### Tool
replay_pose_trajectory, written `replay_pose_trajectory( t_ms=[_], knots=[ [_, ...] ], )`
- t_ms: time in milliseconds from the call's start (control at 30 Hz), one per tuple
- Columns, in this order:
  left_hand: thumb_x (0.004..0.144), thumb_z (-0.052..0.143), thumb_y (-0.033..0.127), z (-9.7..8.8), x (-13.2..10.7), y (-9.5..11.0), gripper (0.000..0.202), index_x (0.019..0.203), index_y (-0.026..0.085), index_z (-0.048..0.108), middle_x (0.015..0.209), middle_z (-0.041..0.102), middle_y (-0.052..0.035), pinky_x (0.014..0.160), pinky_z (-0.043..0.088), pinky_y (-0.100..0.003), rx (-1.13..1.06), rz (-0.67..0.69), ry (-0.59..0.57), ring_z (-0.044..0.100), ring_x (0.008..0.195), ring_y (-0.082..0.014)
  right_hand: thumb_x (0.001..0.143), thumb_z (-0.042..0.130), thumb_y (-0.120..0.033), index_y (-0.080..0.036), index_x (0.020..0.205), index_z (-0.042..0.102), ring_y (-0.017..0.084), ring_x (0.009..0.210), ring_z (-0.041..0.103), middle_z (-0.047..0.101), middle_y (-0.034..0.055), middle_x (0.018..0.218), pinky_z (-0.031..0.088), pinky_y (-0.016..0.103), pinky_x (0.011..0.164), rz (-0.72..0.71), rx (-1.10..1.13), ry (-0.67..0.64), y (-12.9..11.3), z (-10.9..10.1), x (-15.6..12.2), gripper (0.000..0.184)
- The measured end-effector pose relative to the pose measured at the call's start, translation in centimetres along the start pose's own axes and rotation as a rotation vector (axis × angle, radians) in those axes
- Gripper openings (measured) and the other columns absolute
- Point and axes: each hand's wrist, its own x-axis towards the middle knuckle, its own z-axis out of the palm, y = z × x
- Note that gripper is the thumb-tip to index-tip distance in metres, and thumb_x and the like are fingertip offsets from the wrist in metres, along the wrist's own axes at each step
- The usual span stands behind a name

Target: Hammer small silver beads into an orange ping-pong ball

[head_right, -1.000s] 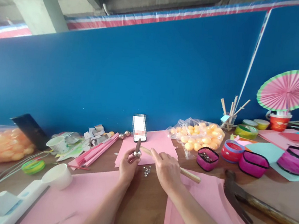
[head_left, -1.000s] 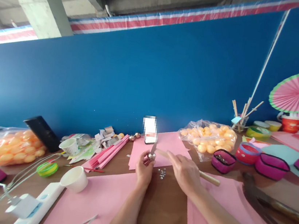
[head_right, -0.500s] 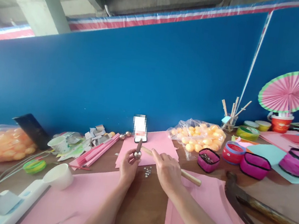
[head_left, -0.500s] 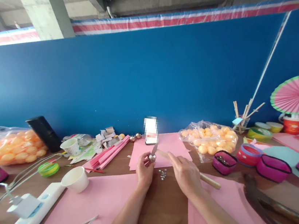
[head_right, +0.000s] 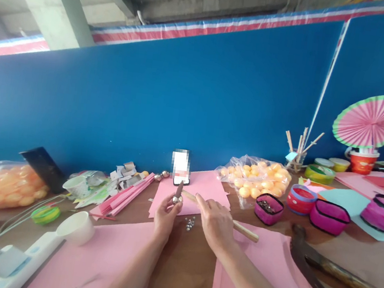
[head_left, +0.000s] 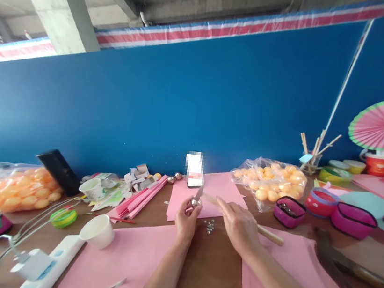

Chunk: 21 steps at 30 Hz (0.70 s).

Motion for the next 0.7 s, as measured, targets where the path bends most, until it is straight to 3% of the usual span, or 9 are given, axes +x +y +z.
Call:
replay_pose_trajectory(
  t_ms=[133,367,500,700],
  knots=[
    [0.063,0.067,0.029,-0.17,0.02,0.06,0.047,0.106,0.016,0.057,0.092,0.063,-0.0092,0.071,0.047,-0.028,-0.022,-0.034,0.033,0.06,0.081,-0.0173,0.087,0.038,-0.021,-0.023,0.118,0.049,0.012,0.07,0.053,0.059,0.0033,0.074,0.032,0.023,0.065,0.011,0.003,0.046,-0.2,-0.13,0.02,0.033],
    [0.059,0.07,0.025,-0.22,-0.11,-0.09,0.042,0.1,0.016,0.06,0.098,0.063,-0.0081,0.076,0.044,-0.028,-0.152,-0.088,-0.01,0.06,0.083,-0.0173,0.087,0.039,-0.021,-0.025,0.118,0.05,0.011,0.067,0.052,0.059,0.0026,0.072,0.032,0.023,0.063,-0.021,-0.004,0.04,-0.16,-0.16,0.08,0.033],
    [0.061,0.067,0.028,-0.16,0.02,-0.31,0.04,0.098,0.014,0.061,0.093,0.064,-0.0077,0.077,0.044,-0.029,-0.188,-0.059,-0.034,0.06,0.08,-0.0163,0.087,0.038,-0.021,-0.024,0.119,0.049,0.012,0.07,0.053,0.06,0.0032,0.075,0.033,0.023,0.066,0.018,-0.008,0.082,0.08,-0.14,0.1,0.034],
    [0.061,0.067,0.034,0.13,0.05,-0.18,0.037,0.089,0.01,0.063,0.083,0.064,-0.0084,0.071,0.047,-0.029,-0.289,-0.112,-0.075,0.06,0.072,-0.0149,0.087,0.039,-0.021,-0.025,0.118,0.05,0.012,0.069,0.053,0.059,0.0027,0.074,0.033,0.023,0.065,-0.024,0.01,0.031,-0.18,-0.08,0.09,0.033]
  ],
)
